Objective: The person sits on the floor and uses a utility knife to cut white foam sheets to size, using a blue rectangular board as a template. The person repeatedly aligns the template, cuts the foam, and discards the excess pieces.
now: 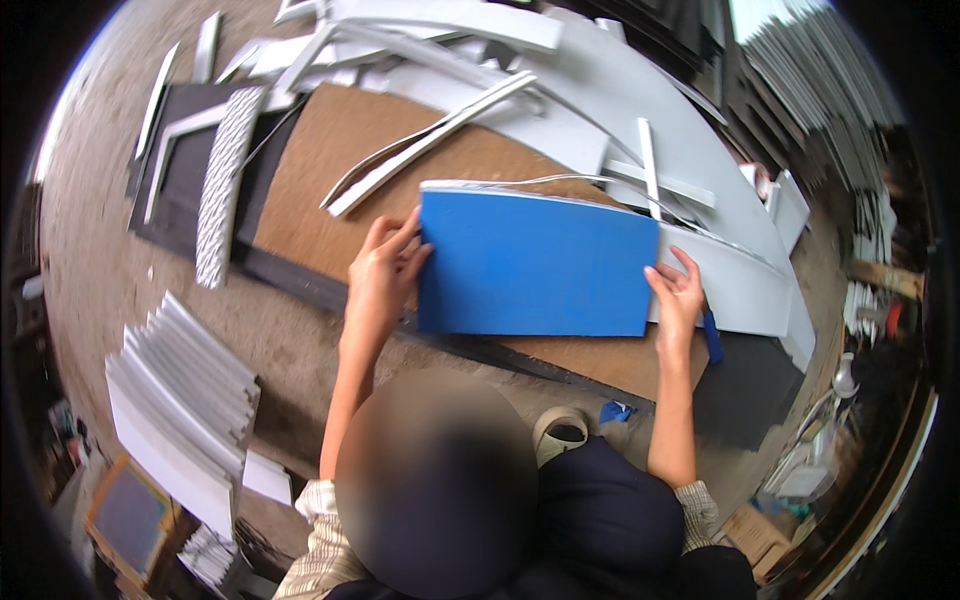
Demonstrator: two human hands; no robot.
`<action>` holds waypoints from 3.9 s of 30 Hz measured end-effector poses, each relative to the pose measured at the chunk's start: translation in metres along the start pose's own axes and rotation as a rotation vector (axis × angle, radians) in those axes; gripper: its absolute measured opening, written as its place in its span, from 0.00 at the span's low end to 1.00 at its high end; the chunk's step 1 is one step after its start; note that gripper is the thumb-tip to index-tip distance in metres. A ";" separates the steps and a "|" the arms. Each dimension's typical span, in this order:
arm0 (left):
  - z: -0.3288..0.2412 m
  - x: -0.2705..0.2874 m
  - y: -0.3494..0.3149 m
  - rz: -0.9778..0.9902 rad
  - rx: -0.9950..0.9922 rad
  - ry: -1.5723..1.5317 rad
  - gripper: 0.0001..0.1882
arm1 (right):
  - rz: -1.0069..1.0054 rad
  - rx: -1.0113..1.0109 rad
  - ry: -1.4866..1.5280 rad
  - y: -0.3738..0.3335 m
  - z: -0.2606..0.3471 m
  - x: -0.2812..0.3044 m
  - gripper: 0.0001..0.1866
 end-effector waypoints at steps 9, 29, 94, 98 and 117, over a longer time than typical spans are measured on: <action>-0.001 -0.008 0.000 0.057 0.024 0.100 0.21 | -0.018 0.103 -0.022 0.003 -0.009 0.001 0.27; -0.159 -0.194 0.032 -0.041 -0.701 0.341 0.11 | 0.105 0.187 -0.271 0.017 0.004 0.002 0.24; -0.130 -0.168 0.022 -0.180 -0.549 0.391 0.15 | 0.515 0.255 -0.839 -0.063 0.021 0.004 0.10; -0.131 -0.169 0.021 -0.162 -0.532 0.409 0.14 | 0.510 0.206 -0.840 -0.084 0.008 0.017 0.10; -0.128 -0.170 0.025 -0.200 -0.545 0.380 0.15 | 0.511 -0.512 0.664 -0.052 -0.002 0.075 0.22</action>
Point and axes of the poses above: each hand's wrist, its own y-axis towards the middle knuckle, its own x-axis out of the back of the hand, z = x × y, the point moved 4 cm from there along y, towards the middle knuckle, and after that the axes turned 2 degrees about -z, right-handed, at the moved point
